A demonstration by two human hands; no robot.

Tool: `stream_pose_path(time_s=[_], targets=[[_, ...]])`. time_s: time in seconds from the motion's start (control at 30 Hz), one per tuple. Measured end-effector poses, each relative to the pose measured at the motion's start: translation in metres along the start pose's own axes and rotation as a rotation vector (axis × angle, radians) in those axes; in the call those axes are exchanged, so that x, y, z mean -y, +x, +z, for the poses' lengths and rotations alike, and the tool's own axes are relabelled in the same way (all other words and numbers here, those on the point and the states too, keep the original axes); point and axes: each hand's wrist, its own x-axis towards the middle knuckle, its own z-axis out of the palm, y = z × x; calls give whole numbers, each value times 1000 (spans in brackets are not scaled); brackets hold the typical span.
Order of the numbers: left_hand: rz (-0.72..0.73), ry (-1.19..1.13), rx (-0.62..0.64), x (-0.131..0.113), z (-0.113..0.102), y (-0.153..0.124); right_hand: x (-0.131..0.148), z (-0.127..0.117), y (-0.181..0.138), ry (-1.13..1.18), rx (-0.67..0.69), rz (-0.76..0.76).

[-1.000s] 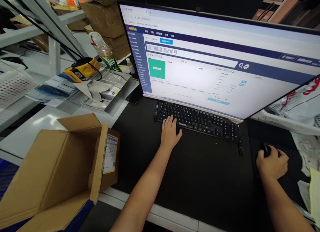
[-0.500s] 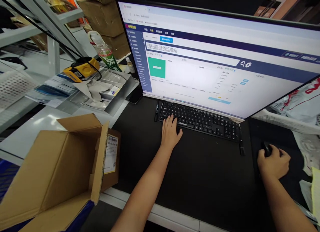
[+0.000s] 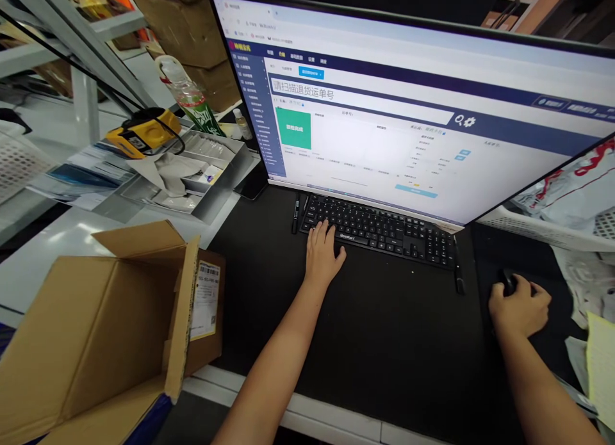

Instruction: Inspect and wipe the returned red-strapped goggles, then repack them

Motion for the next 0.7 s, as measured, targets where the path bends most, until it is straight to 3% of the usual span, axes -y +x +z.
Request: stream_pose_path(time_s=[0.7], targets=[[-5, -26, 4, 0, 0, 1, 3, -4, -2, -4, 1, 2]])
